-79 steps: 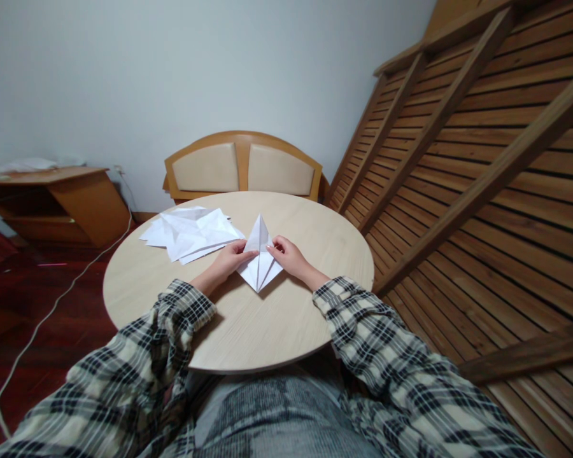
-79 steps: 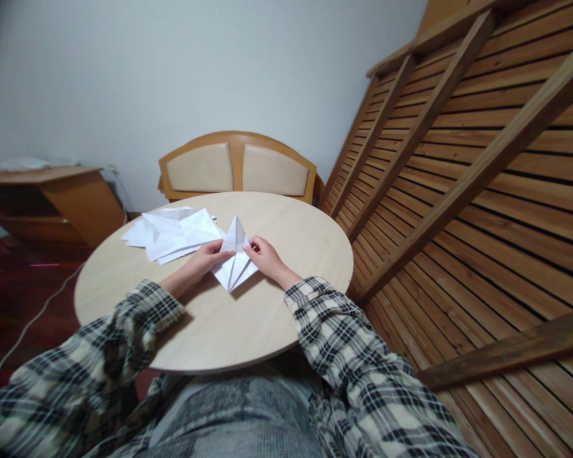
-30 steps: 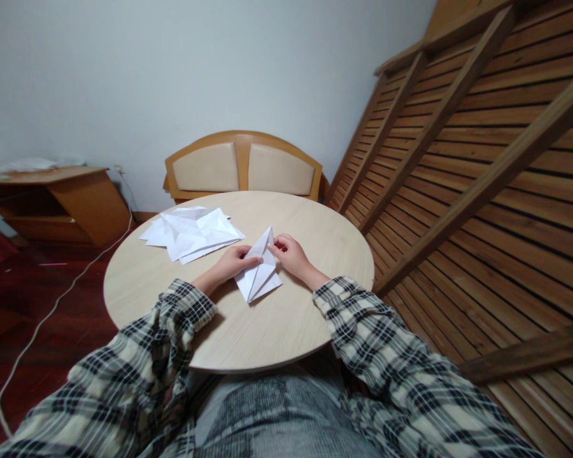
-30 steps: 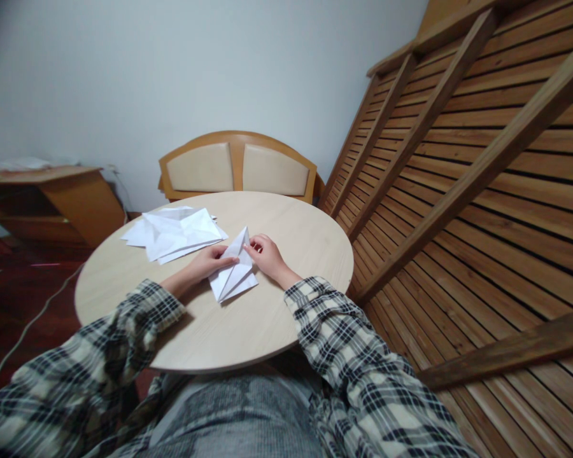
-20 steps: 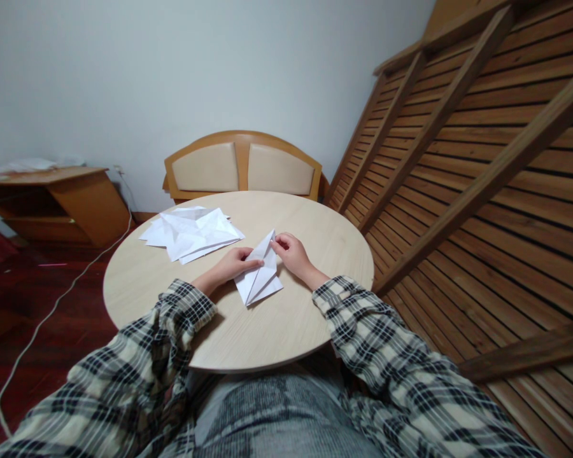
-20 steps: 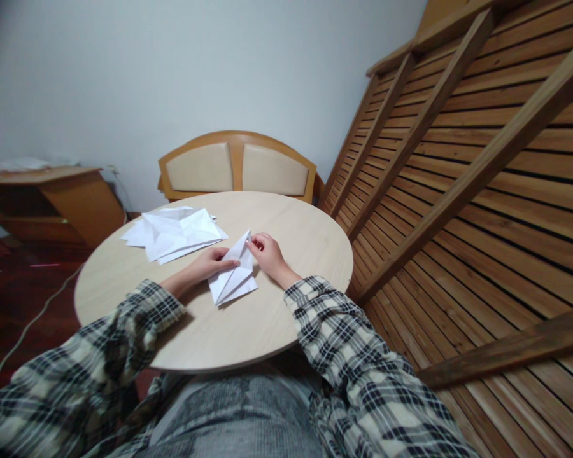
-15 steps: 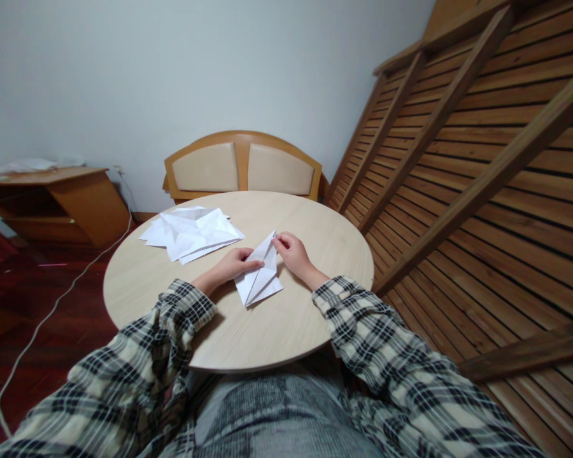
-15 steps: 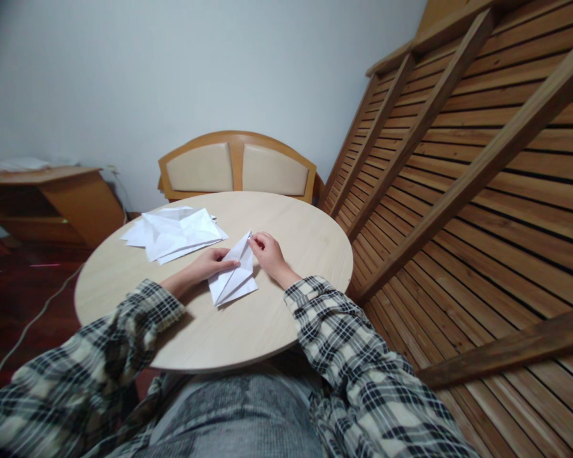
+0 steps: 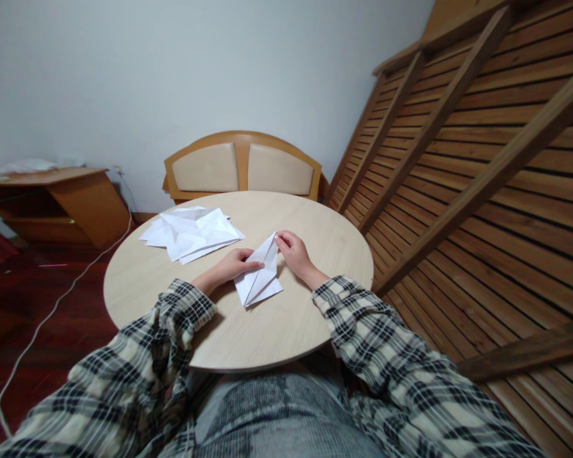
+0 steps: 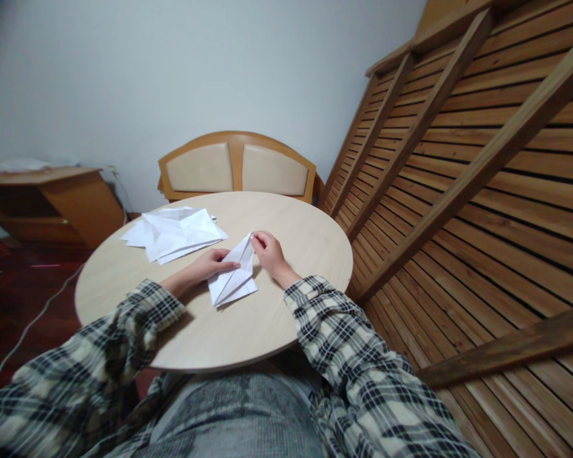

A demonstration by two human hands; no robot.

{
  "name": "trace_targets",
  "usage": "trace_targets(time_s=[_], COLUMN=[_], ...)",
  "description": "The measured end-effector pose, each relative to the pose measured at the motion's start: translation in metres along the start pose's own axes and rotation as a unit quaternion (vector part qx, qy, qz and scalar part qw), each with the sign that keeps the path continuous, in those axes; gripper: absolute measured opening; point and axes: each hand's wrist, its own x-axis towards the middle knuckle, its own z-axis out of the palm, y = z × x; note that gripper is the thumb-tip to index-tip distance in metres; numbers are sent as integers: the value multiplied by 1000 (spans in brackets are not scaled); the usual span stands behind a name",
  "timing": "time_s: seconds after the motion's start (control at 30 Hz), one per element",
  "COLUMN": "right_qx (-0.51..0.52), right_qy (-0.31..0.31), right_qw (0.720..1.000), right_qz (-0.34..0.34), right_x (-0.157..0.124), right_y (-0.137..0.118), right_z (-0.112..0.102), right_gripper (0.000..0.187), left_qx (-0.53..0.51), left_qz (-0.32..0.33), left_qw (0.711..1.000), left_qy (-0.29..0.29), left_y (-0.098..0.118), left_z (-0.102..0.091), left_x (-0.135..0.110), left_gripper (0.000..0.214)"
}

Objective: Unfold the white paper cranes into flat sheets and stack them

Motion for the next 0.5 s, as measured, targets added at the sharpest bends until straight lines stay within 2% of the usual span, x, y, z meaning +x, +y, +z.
trace_targets(time_s=[0.5], right_qx=[-16], right_qy=[6], right_qw=[1000], right_qz=[-9], right_x=[-1], right_y=[-6], right_z=[-2], right_gripper=[20], left_qx=[-1], left_qz=[3], left_qw=[1000], left_qy=[-9], left_y=[-5], left_z=[-2], left_x=[3], left_gripper=[33])
